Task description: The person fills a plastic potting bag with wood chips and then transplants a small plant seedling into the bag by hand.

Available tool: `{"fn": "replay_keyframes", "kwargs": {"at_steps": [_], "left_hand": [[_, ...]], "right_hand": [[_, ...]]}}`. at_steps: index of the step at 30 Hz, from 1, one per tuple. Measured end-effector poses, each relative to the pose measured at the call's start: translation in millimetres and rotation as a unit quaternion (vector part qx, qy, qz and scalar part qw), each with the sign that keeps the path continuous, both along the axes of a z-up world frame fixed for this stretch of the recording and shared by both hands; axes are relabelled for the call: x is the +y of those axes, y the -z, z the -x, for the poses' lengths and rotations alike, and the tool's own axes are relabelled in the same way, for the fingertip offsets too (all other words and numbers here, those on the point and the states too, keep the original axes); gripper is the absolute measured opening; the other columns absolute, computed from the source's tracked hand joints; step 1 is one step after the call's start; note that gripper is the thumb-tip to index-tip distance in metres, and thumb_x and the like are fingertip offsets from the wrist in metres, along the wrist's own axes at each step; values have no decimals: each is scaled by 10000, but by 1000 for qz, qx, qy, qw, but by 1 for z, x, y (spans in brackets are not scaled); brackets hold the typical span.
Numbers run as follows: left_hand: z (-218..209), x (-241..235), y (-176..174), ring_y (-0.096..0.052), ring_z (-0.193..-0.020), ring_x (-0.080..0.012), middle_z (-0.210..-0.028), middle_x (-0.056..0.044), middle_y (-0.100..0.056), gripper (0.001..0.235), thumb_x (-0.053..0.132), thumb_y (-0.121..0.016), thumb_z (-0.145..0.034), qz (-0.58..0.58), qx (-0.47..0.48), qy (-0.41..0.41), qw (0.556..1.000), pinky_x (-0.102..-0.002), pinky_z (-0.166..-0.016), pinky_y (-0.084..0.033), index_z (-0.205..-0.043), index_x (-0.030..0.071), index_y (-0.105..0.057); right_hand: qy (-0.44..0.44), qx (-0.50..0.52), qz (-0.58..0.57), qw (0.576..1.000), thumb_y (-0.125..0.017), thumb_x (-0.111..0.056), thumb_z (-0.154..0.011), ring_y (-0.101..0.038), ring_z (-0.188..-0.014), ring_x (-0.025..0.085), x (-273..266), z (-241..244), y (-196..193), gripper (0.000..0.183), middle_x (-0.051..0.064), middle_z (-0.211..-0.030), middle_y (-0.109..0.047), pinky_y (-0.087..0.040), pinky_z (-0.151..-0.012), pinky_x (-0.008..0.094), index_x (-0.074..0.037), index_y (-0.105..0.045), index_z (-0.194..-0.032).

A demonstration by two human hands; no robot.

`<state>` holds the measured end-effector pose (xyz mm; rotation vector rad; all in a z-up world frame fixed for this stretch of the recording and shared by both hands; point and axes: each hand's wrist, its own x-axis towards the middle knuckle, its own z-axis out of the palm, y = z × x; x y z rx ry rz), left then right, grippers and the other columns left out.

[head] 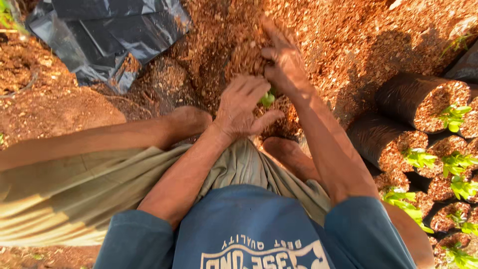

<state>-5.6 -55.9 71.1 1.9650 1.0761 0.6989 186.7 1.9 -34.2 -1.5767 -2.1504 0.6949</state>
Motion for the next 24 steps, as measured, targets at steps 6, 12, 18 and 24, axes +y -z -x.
{"fn": "replay_keyframes", "kwargs": {"at_steps": [6,12,18,24], "left_hand": [[8,0,50,-561,-1402,-289,-1479,-173,-605,604,437,-552,-1036,90,-93,-267,955,-389,-1260,-322,-1475,22,-540],[3,24,91,-472,-1447,-265,-1582,-180,-496,766,455,-673,-962,443,-268,-301,801,-386,-1200,-328,-1570,83,-393],[-2,64,92,-727,-1098,-269,-1197,-169,-766,402,316,-759,-883,261,-60,-92,959,-419,-967,-552,-1224,105,-744],[-22,63,93,-736,-944,-216,-1056,-108,-774,274,259,-670,-945,150,-29,-95,984,-392,-844,-586,-1144,94,-759]], "right_hand": [[-14,303,239,922,-559,-221,-1079,-501,-1272,315,14,-32,-10,657,176,-1658,-316,-415,-1136,503,-123,-233,-1640],[33,200,188,961,-502,-283,-1127,-304,-1559,483,-31,-31,-15,752,292,-1755,-167,-324,-1281,538,-61,-89,-1715],[-17,-72,396,915,-407,-273,-1087,-708,-910,403,-51,-30,-121,706,285,-1023,-686,-550,-974,516,-95,-73,-1683],[-98,-206,252,940,-532,-207,-1034,-684,-746,376,-29,-37,-89,550,211,-807,-674,-547,-661,539,-100,-423,-1562]]}}
